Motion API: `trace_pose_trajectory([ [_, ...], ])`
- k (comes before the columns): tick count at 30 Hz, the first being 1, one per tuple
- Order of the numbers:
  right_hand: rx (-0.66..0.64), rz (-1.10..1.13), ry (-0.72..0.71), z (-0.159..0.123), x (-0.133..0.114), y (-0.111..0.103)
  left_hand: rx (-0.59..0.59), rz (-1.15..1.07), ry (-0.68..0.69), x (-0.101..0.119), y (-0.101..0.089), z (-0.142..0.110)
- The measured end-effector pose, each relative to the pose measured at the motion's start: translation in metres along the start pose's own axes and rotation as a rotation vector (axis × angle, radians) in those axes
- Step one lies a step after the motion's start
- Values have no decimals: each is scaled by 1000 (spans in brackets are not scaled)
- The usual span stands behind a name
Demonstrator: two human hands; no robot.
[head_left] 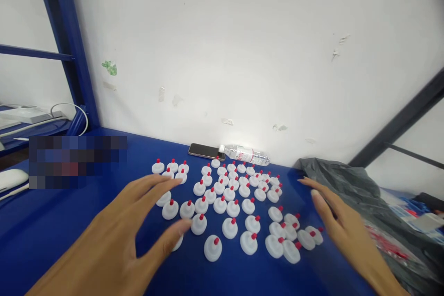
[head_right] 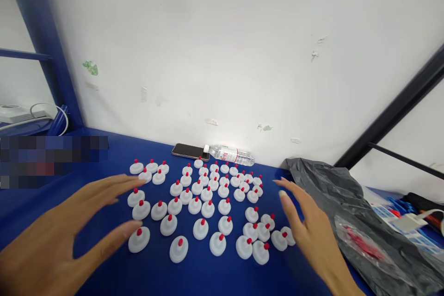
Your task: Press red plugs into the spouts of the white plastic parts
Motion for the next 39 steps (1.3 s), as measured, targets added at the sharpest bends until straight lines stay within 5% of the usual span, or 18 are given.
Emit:
trace_pose_trajectory([
  [5,-55,183,164,-40,28,18,193,281,406,26,27,-18],
  [10,-303,152,77,-54,-11,71,245,380,579,34,44,-24],
  [14,-413,169,32,-44,-34,94,223,353,596,38,46,-19],
  [20,-251,265,-77,-15,-32,72,140,148,457,36,44,-17],
  [25,-35,368,-21,61,10,49,-53,-326,14,-3,46,56],
  [28,-38,455,116,100,47,66,-10,-340,-182,-38,54,114],
  [31,-112,554,242,113,75,93,-45,-379,-325,-64,75,142],
  [39,-109,583,331,93,85,119,-187,-616,-270,-38,110,123],
])
Point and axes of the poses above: each hand's wrist, its own z-axis towards the middle knuckle, its own y-axis out of the palm, x = y × z, the point moved 4 cm from there along z, towards the middle knuckle, and after that the axes turned 13 degrees about z, right-handed, at the moved point
